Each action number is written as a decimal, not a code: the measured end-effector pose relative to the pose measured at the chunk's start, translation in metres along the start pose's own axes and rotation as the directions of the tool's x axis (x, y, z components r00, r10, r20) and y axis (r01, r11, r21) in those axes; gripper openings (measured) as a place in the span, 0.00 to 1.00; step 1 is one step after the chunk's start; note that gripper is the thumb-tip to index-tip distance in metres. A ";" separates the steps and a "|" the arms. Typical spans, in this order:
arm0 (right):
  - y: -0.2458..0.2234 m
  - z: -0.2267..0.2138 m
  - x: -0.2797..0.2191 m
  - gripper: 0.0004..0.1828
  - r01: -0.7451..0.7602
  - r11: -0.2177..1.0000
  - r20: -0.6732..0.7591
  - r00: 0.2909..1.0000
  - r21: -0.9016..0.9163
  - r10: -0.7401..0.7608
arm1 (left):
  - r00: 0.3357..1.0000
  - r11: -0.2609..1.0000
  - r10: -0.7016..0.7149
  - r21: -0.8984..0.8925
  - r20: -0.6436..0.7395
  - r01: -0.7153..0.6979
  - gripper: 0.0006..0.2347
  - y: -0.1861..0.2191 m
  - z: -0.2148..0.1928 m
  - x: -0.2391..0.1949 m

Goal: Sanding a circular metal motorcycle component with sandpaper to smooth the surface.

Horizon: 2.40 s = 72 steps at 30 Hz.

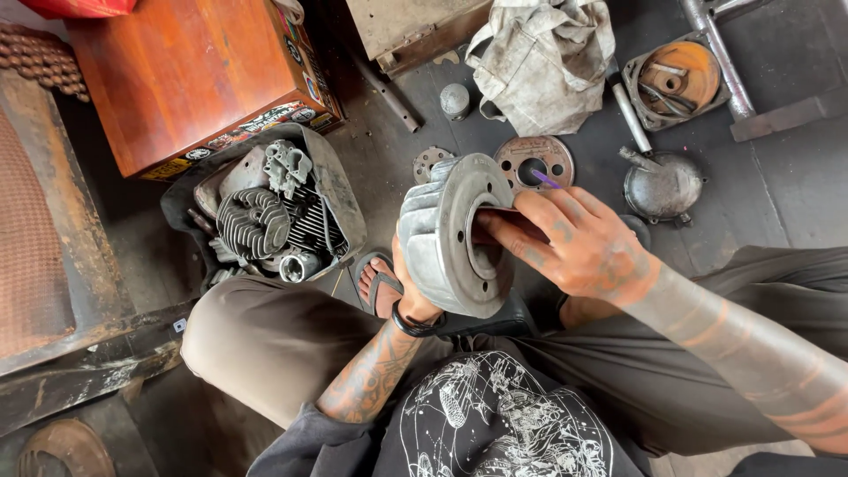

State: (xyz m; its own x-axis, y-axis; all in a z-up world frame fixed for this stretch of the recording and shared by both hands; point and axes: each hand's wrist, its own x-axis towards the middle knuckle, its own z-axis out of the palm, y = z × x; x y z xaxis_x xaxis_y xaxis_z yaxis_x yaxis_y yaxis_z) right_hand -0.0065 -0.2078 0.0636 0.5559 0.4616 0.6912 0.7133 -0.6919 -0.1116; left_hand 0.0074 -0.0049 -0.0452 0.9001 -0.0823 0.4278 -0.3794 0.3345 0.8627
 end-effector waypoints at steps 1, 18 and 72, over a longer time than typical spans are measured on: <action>0.002 0.000 -0.001 0.16 0.035 0.998 -0.005 0.999 -0.057 -0.035 | 0.998 0.996 -0.061 -0.069 -0.020 0.060 0.12 -0.003 -0.001 -0.002; 0.008 -0.003 -0.003 0.16 0.125 0.986 -0.031 0.991 -0.114 -0.129 | 0.712 0.457 -0.700 -0.735 0.050 0.500 0.21 -0.049 -0.037 -0.060; 0.028 -0.026 -0.004 0.22 0.099 0.992 0.338 0.939 -0.073 -0.069 | 0.535 -0.011 -0.751 -0.817 0.388 0.576 0.35 0.025 -0.006 -0.001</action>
State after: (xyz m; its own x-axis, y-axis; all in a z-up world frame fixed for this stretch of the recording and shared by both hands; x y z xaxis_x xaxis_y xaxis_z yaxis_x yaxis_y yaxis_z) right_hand -0.0003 -0.2438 0.0764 0.6171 0.6683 0.4154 0.7315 -0.6817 0.0100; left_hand -0.0015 0.0096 -0.0259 0.6832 -0.6591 -0.3143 0.6980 0.7159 0.0161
